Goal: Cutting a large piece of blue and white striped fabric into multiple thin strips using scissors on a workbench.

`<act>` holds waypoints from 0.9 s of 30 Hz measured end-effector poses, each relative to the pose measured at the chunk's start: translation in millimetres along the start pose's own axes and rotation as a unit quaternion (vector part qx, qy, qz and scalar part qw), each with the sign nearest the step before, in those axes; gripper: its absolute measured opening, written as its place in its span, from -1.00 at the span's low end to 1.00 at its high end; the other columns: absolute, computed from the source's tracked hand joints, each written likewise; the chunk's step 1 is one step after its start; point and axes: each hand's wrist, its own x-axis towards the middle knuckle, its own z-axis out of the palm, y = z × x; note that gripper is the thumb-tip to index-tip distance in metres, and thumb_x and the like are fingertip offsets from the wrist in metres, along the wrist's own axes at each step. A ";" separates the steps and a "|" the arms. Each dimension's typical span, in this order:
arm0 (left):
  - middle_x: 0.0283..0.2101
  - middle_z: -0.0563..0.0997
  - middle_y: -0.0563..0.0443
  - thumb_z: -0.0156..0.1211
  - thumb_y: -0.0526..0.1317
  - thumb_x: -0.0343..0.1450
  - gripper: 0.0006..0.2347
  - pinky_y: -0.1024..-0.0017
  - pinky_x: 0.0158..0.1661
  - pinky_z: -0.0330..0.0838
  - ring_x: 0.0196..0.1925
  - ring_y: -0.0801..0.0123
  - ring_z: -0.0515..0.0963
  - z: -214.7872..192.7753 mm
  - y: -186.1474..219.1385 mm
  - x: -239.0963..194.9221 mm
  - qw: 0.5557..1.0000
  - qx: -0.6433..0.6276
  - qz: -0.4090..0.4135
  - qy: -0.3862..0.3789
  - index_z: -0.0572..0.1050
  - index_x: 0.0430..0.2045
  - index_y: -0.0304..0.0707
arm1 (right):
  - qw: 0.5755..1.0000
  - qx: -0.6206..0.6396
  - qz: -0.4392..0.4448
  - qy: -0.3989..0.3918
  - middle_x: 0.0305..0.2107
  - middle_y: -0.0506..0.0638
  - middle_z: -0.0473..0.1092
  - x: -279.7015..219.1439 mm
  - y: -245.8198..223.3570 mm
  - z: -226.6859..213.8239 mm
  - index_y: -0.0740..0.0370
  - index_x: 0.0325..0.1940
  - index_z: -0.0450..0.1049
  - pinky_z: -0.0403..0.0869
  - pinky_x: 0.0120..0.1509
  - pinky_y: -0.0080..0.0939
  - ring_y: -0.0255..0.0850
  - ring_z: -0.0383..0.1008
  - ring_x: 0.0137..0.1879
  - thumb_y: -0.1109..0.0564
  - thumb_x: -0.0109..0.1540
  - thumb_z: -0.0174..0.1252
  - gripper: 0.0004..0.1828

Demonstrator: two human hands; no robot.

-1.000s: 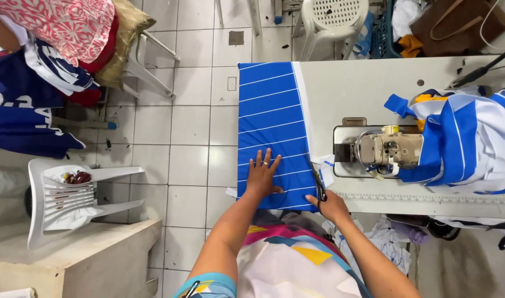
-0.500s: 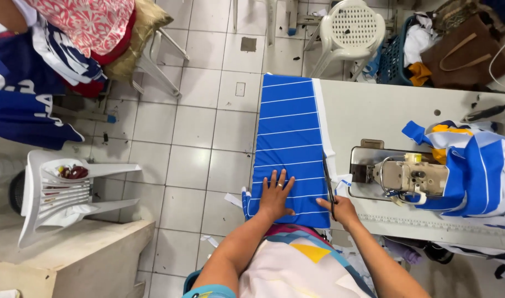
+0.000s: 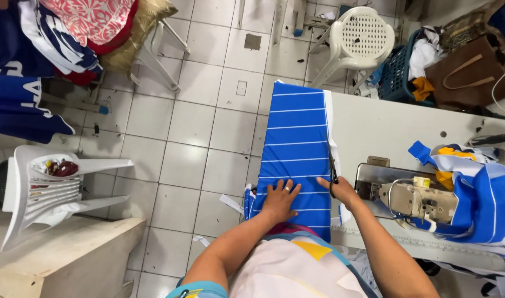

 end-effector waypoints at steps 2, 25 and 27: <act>0.37 0.04 -0.27 0.25 0.06 0.25 -0.22 -0.29 0.12 0.00 0.38 -0.20 0.00 -29.5 -4.9 3.8 1.000 0.013 0.005 0.013 -0.02 0.35 -0.07 | 0.999 -0.007 -0.012 0.034 -0.54 0.16 0.39 16.7 7.3 3.2 0.29 -0.44 0.42 0.36 -0.10 -0.15 0.05 0.48 -0.26 -0.41 -0.08 0.36 -0.31; 0.44 -0.22 -0.31 0.43 -0.01 0.11 -0.08 -0.56 0.12 -0.23 0.43 -0.33 -0.27 -15.9 -5.9 5.7 1.000 0.024 0.006 -0.012 -0.04 0.35 0.00 | 0.998 0.031 -0.038 0.046 -0.75 0.06 0.32 79.1 -39.5 -13.8 0.28 -0.58 0.42 0.32 -0.45 -0.31 -0.12 0.42 -0.58 -0.29 -0.05 0.42 -0.42; 0.44 -0.21 -0.30 0.45 -0.02 0.09 -0.08 -0.58 0.12 -0.24 0.43 -0.32 -0.28 12.3 -9.1 14.5 1.000 0.022 0.017 -0.009 -0.02 0.35 0.01 | 0.999 0.044 -0.029 0.014 -0.68 0.10 0.31 67.8 -53.9 -19.1 0.30 -0.50 0.42 0.30 -0.44 -0.25 -0.10 0.42 -0.53 -0.33 -0.05 0.39 -0.39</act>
